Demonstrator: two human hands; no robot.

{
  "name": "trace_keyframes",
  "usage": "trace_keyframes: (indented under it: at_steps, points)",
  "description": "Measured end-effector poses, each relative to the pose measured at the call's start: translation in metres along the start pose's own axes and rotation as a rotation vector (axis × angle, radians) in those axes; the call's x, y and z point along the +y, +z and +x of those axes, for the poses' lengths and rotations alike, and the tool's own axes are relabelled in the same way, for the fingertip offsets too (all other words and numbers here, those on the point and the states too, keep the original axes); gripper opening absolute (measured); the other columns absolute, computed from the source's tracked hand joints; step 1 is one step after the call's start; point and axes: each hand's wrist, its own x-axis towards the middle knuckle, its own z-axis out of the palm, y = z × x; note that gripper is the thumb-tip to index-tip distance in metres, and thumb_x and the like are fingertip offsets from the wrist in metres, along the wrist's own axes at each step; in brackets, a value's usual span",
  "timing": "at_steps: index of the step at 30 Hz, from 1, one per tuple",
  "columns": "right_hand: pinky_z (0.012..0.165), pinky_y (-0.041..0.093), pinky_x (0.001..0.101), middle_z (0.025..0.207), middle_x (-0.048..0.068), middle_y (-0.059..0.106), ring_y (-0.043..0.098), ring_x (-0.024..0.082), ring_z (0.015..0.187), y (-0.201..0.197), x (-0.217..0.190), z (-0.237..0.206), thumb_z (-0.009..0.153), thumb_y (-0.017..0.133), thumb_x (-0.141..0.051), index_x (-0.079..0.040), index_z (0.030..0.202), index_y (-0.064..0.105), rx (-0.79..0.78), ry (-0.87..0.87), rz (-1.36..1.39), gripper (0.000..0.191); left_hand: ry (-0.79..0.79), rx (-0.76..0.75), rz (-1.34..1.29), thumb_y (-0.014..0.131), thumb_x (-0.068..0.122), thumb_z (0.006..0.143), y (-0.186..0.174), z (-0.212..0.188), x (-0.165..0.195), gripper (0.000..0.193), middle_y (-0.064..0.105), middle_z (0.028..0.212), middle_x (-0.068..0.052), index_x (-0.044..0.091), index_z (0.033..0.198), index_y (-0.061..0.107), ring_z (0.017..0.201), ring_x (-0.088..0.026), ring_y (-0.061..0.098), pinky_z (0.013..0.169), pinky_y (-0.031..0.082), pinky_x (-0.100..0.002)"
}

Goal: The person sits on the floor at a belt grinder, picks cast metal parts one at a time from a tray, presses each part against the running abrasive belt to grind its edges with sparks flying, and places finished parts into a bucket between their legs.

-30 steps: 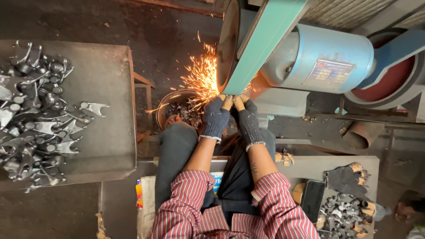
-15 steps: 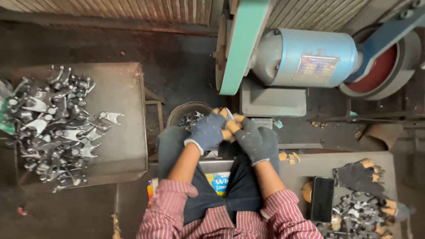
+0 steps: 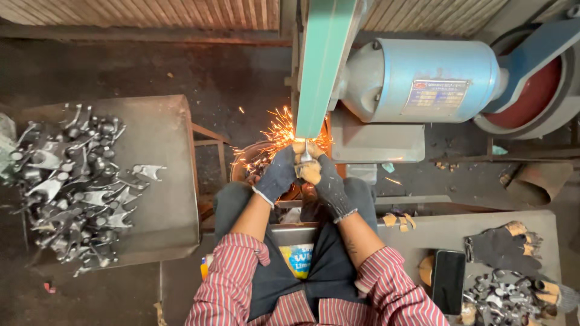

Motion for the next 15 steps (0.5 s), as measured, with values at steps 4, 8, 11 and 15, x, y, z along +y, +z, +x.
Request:
trace_keyframes:
  at_steps: [4,8,11,15]
  points:
    - [0.077,0.051,0.0253,0.098,0.001,0.068,0.062,0.010,0.087,-0.010,0.010,0.009,0.102,0.063,-0.008,-0.004,0.112,0.066,-0.006,-0.070,0.153,0.012,0.369,0.021,0.793,0.064,0.013,0.099,-0.020,0.021,0.000,0.023,0.080,0.104,-0.010,0.004,0.117,0.074,0.093,-0.018,0.074,0.081,0.059,-0.032]
    - [0.055,0.047,0.0285,0.079,0.002,0.066,0.058,0.012,0.064,-0.022,0.007,0.001,0.094,0.067,-0.026,-0.009,0.103,0.068,-0.107,0.373,0.665,0.019,0.490,-0.070,0.856,0.062,0.010,0.093,-0.023,0.026,-0.002,0.032,0.076,0.115,-0.011,0.002,0.122,0.070,0.104,-0.022,0.071,0.091,0.057,-0.034]
    - [0.061,0.048,0.0286,0.079,0.001,0.063,0.057,0.009,0.072,-0.014,-0.019,-0.015,0.092,0.071,-0.019,-0.005,0.100,0.067,-0.062,0.061,-0.186,0.016,0.465,-0.030,0.901,0.063,0.012,0.092,-0.006,0.004,-0.004,0.034,0.075,0.120,-0.010,0.003,0.125,0.069,0.110,-0.022,0.072,0.097,0.057,-0.035]
    - [0.084,0.048,0.0294,0.110,0.005,0.061,0.058,0.012,0.101,-0.015,-0.077,-0.033,0.093,0.080,-0.017,-0.003,0.130,0.052,-0.195,-0.283,-0.165,0.049,0.498,-0.099,1.003,0.078,0.021,0.082,0.014,-0.020,0.024,0.058,0.071,0.124,-0.012,0.004,0.135,0.060,0.109,-0.025,0.070,0.096,0.056,-0.036]
